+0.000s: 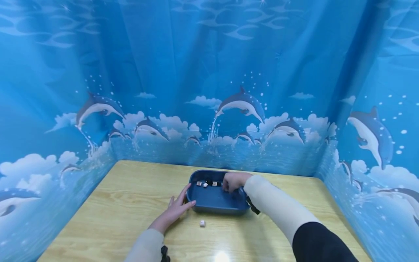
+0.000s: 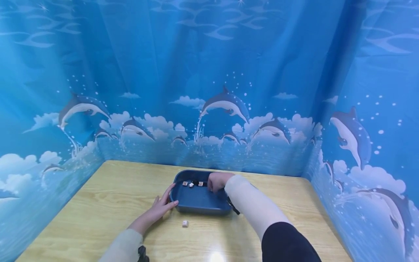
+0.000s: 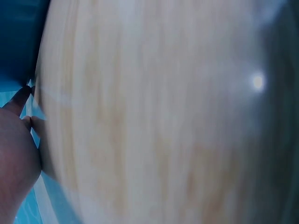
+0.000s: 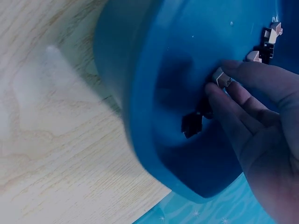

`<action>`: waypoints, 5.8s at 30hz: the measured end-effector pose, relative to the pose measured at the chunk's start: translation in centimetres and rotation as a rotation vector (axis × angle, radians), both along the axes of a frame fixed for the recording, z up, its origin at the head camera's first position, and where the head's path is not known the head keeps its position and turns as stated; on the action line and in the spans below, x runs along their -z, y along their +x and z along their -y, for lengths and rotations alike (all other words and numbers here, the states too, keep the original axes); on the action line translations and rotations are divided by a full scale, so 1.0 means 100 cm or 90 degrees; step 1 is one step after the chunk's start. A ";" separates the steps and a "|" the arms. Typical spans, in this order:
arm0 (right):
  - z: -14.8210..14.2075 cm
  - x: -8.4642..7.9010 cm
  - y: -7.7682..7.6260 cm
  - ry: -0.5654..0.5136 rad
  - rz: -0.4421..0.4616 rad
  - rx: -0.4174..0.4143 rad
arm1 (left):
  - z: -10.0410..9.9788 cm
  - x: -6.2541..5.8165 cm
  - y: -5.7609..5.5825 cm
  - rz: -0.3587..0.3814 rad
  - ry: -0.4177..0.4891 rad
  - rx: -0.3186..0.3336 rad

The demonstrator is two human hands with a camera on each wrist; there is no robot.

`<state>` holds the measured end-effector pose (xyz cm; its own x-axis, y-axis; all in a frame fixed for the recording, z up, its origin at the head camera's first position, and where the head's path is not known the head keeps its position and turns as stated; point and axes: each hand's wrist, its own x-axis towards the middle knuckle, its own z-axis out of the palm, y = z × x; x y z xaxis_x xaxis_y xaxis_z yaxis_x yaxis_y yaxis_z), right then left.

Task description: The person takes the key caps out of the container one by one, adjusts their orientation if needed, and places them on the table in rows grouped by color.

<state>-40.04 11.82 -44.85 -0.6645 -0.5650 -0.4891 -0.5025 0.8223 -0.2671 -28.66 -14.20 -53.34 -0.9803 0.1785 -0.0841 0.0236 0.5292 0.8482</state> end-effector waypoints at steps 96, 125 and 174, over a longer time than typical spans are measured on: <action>0.030 0.063 0.161 -0.504 -0.138 0.281 | 0.001 0.000 -0.006 -0.013 -0.011 0.006; 0.040 0.075 0.159 -0.412 -0.227 0.293 | -0.001 0.002 -0.006 -0.001 -0.017 0.009; 0.010 -0.026 0.106 -0.498 -0.085 0.232 | 0.000 0.001 -0.006 -0.022 -0.018 0.015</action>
<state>-29.43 10.85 -42.25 -0.8937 -0.4465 0.0452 -0.3109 0.5435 -0.7797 -29.26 -14.20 -53.47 -0.9783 0.1994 -0.0560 0.0649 0.5522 0.8312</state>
